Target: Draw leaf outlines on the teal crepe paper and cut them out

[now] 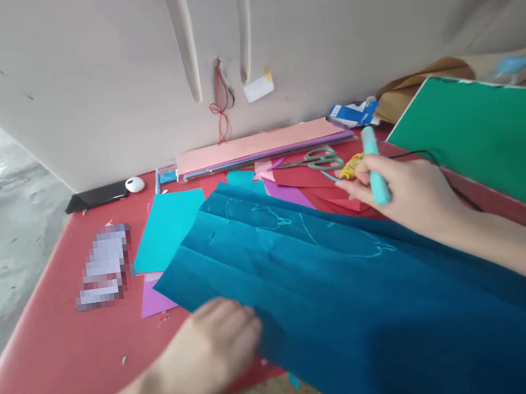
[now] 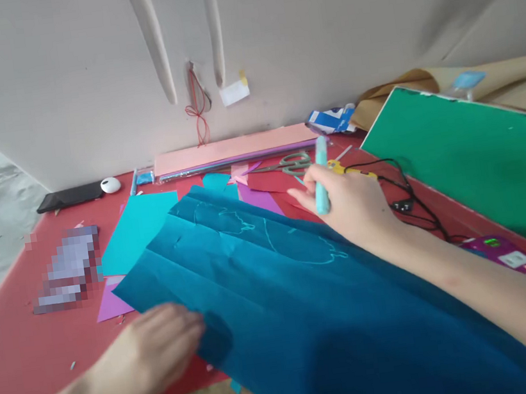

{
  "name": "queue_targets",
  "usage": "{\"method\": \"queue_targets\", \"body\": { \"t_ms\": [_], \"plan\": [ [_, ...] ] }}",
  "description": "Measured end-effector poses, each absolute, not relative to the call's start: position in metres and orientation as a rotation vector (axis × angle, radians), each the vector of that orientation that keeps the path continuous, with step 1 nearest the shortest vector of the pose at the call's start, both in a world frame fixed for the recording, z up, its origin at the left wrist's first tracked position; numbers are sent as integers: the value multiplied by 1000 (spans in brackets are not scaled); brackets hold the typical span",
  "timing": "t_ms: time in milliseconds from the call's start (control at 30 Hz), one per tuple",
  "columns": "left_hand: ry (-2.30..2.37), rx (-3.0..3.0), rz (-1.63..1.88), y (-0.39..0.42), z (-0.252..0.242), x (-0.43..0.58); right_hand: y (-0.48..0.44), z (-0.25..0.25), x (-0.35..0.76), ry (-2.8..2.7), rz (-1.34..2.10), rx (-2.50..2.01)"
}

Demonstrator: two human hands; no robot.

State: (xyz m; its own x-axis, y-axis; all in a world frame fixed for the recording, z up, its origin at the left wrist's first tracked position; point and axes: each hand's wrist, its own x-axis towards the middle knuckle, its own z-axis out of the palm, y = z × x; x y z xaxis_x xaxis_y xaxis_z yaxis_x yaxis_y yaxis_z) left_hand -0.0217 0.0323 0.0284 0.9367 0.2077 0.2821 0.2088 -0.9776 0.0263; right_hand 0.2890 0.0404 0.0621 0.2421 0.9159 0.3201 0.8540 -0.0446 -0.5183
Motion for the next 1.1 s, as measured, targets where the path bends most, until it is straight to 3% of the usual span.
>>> {"method": "queue_targets", "body": {
  "t_ms": [200,400,567,933,1100],
  "plan": [
    [-586,-3091,-328,120,23,-73,43,58,211,-1762,521,-1321],
    [-599,-3162,-74,137,0,-83,61,-2,180,-2138,468,-1031],
    [-589,-3196,27,136,-3,-87,62,-20,190,-2359,394,-974],
    [-686,-3086,-187,123,13,-74,52,-11,189,-2352,244,-797],
    [-383,-3119,-323,77,39,-39,22,19,165,-2270,549,-660]
  ]
}}
